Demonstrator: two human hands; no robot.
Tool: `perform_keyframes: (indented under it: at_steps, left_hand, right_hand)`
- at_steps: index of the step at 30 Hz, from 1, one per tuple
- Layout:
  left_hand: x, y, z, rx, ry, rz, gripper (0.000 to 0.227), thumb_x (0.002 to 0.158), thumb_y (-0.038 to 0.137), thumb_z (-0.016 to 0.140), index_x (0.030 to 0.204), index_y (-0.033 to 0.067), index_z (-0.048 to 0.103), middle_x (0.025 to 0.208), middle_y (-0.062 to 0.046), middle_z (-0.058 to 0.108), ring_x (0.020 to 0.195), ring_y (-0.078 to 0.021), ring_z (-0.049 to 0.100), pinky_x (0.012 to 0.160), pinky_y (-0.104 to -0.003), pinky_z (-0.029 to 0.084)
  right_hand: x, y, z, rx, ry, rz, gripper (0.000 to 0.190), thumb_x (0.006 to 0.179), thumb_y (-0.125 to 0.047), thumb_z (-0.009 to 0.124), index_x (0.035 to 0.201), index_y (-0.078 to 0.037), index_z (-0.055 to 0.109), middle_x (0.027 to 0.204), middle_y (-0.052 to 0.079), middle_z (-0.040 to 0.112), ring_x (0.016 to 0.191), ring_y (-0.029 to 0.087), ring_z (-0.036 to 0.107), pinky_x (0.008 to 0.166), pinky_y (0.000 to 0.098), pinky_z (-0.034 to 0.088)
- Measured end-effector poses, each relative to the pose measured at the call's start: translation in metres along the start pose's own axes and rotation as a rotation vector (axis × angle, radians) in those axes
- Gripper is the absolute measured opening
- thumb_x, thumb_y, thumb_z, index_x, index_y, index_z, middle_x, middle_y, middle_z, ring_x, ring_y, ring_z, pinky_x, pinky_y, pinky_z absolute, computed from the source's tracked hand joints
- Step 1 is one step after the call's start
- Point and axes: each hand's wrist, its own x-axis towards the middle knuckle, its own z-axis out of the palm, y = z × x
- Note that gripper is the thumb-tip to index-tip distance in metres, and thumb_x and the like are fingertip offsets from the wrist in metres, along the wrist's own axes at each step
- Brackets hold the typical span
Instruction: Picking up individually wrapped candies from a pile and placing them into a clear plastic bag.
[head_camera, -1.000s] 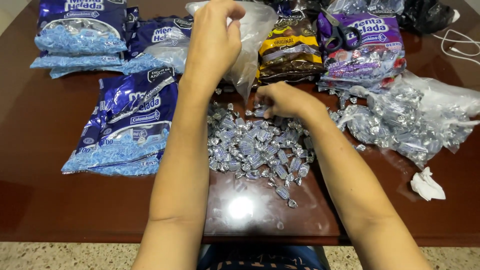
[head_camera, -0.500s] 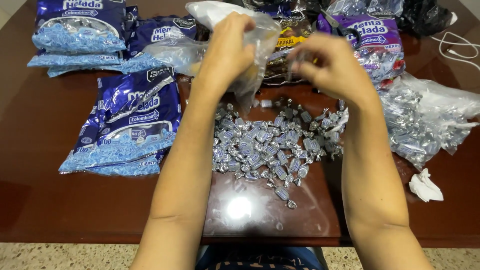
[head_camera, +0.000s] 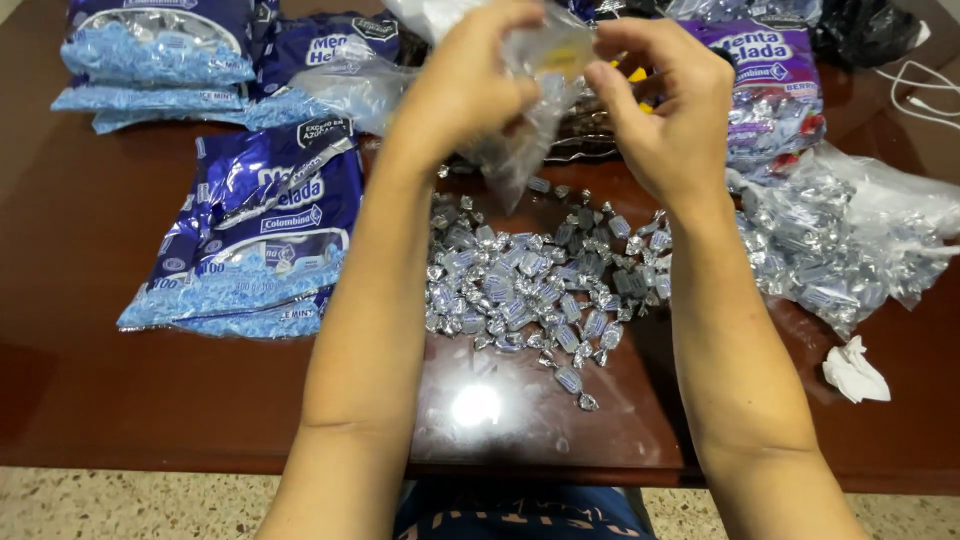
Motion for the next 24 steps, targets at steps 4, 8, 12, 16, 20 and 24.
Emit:
perform_keyframes:
  at_steps: [4, 8, 12, 16, 20, 24]
  left_hand:
    - [0.014, -0.041, -0.020, 0.193, 0.303, 0.107, 0.033, 0.074, 0.012, 0.072, 0.106, 0.0095, 0.061, 0.097, -0.007, 0.070, 0.079, -0.0195, 0.067, 0.063, -0.036, 0.051]
    - [0.012, -0.047, -0.034, 0.308, 0.520, 0.157, 0.023, 0.073, 0.020, 0.074, 0.080, 0.0121, 0.053, 0.067, -0.004, 0.051, 0.061, -0.0223, 0.049, 0.056, -0.046, 0.037]
    - [-0.010, -0.020, -0.039, 0.236, 0.473, 0.103, 0.016, 0.081, 0.021, 0.066, 0.082, 0.0141, 0.052, 0.067, 0.000, 0.056, 0.059, -0.0148, 0.059, 0.054, -0.040, 0.042]
    - [-0.017, -0.016, -0.044, 0.221, 0.518, 0.213, 0.020, 0.084, 0.019, 0.067, 0.095, 0.0099, 0.054, 0.076, -0.004, 0.063, 0.062, -0.0168, 0.071, 0.060, -0.040, 0.051]
    - [-0.015, -0.020, -0.045, 0.302, 0.520, 0.230, 0.028, 0.084, 0.020, 0.067, 0.106, 0.0062, 0.060, 0.092, -0.012, 0.069, 0.080, -0.0271, 0.064, 0.068, -0.045, 0.046]
    - [-0.009, -0.021, -0.036, 0.251, 0.457, 0.157, 0.020, 0.084, 0.025, 0.064, 0.096, 0.0102, 0.064, 0.081, -0.007, 0.076, 0.075, -0.0230, 0.075, 0.065, -0.043, 0.051]
  right_hand:
    - [-0.004, -0.002, 0.021, -0.015, -0.062, 0.186, 0.012, 0.097, 0.007, 0.061, 0.109, 0.004, 0.064, 0.101, 0.018, 0.067, 0.082, 0.022, 0.062, 0.070, 0.0300, 0.052]
    - [-0.015, 0.002, 0.079, -0.021, -0.390, 0.279, 0.025, 0.092, -0.003, 0.067, 0.116, -0.001, 0.073, 0.112, 0.016, 0.075, 0.101, 0.031, 0.069, 0.095, 0.0430, 0.052]
    - [-0.014, -0.001, 0.138, 0.186, -0.723, -0.026, 0.078, 0.059, 0.018, 0.048, 0.134, -0.003, 0.061, 0.142, 0.021, 0.058, 0.130, 0.038, 0.055, 0.112, 0.0455, 0.041]
    - [-0.035, 0.038, 0.198, -0.016, -0.804, -0.275, 0.078, 0.071, 0.003, 0.054, 0.147, -0.014, 0.053, 0.154, 0.021, 0.046, 0.117, 0.047, 0.055, 0.088, 0.0538, 0.050]
    - [-0.038, 0.026, 0.179, -0.009, -0.779, 0.022, 0.037, 0.099, -0.021, 0.054, 0.131, -0.013, 0.069, 0.144, 0.027, 0.052, 0.121, 0.048, 0.053, 0.097, 0.0485, 0.047]
    - [-0.051, 0.039, 0.155, -0.168, -0.787, -0.022, 0.019, 0.086, 0.003, 0.058, 0.102, 0.000, 0.068, 0.086, 0.014, 0.052, 0.066, 0.038, 0.058, 0.055, 0.0529, 0.045]
